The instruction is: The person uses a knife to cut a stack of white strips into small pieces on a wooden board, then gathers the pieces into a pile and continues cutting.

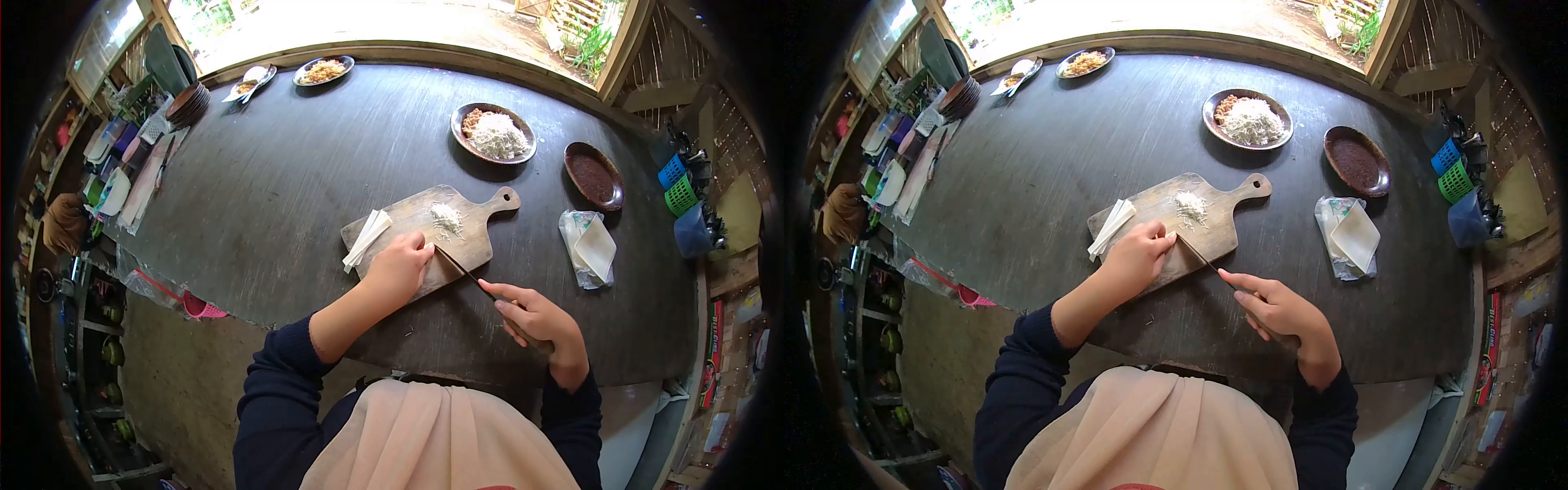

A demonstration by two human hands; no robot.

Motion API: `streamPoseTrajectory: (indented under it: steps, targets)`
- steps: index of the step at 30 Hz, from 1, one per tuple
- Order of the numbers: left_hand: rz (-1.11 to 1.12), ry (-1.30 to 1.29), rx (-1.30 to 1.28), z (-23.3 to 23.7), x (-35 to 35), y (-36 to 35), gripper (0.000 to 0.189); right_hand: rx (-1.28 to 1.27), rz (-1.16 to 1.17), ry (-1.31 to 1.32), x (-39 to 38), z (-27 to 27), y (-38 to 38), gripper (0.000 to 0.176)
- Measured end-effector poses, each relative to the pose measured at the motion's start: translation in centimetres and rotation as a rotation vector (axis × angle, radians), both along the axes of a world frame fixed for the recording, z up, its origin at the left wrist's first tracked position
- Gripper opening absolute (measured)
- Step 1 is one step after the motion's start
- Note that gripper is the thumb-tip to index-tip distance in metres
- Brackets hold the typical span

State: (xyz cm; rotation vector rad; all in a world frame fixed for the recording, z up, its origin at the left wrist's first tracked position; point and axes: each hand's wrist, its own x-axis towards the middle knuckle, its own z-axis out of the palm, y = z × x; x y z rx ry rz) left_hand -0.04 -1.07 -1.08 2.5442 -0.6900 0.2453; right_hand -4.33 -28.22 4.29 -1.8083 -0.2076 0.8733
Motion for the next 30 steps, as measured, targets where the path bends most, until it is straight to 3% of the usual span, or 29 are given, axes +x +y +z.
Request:
streamPoseTrajectory:
  steps: [30]
  targets:
    - [-0.01,-0.034,0.036,-0.5,-0.1,0.1,0.018,0.029,0.008,0.051,0.0,0.1,0.0,0.048]
